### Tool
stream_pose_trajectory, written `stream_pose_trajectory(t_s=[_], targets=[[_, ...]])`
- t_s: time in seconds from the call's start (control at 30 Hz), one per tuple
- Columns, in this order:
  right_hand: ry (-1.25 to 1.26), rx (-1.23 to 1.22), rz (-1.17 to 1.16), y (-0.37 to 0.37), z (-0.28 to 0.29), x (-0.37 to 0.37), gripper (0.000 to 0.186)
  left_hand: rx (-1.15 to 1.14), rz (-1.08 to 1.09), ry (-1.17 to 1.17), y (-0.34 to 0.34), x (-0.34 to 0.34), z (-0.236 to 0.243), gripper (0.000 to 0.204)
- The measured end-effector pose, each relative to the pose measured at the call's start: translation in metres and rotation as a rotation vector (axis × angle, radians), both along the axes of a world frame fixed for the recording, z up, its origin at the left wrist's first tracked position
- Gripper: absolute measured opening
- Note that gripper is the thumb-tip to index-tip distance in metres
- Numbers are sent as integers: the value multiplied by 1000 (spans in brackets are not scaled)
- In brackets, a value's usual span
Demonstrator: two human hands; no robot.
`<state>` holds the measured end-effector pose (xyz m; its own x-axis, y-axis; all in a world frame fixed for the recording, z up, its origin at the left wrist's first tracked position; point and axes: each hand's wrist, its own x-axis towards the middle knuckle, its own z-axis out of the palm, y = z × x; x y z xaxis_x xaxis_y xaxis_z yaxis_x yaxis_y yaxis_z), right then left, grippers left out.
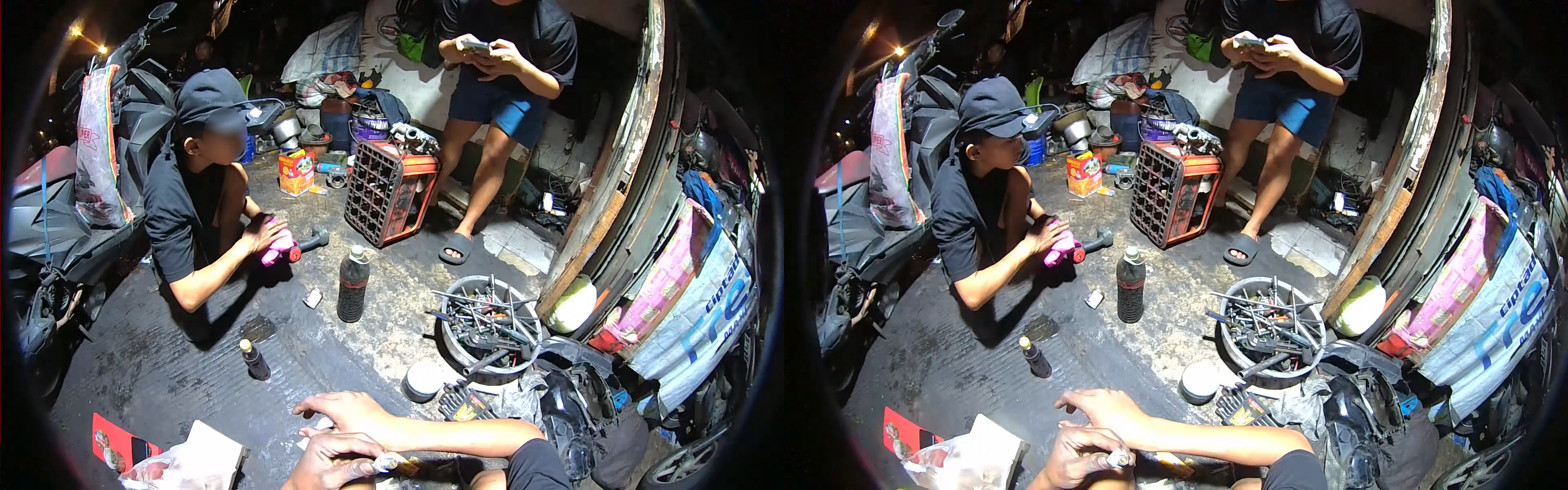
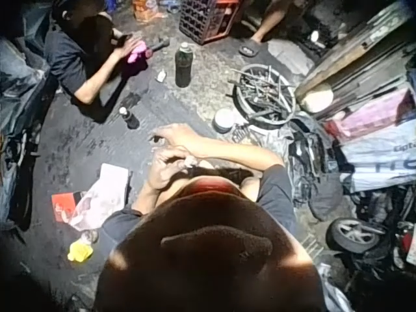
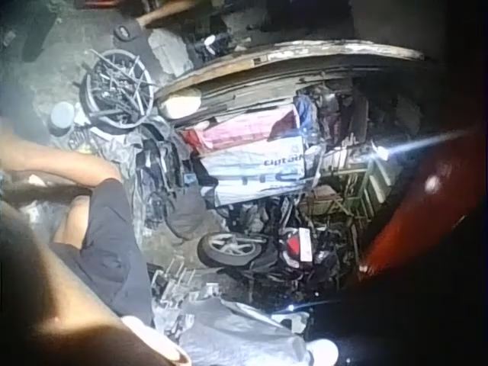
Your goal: Applying sealant to a motorcycle engine component and cleaning it.
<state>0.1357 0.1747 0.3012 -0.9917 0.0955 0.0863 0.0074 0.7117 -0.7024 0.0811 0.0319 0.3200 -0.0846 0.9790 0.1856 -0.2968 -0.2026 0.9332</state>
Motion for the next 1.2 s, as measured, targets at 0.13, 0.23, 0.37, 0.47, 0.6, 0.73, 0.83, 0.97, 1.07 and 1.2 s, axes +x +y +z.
stream_pose_trajectory(t_s=[0.13,0.23,0.37,0.47,0.6,0.73,0.83,0.97,1.07,1.2], targets=[[24,23,-4,-1,4,1,41,0,7,-3,-1,1,4,18],[66,-11,9,1,-2,-1,40,-24,10,8,0,1,8,20],[84,-6,24,2,-7,-3,40,-11,32,5,-1,1,6,21],[65,-7,16,3,-6,1,40,-22,32,-58,0,2,-7,21],[55,-2,32,7,-2,3,41,7,53,-137,-2,2,-13,22],[111,9,59,5,-2,2,42,-48,142,-272,-4,6,-12,23],[18,-98,23,-2,-5,2,42,24,296,-381,-9,12,-15,23],[191,-57,-13,-15,0,9,39,313,655,-645,-2,15,-12,19],[247,-59,-59,-14,-5,6,31,366,680,-728,3,-3,-23,12],[213,-46,-61,-4,-2,8,25,336,674,-631,11,-2,-17,16]])
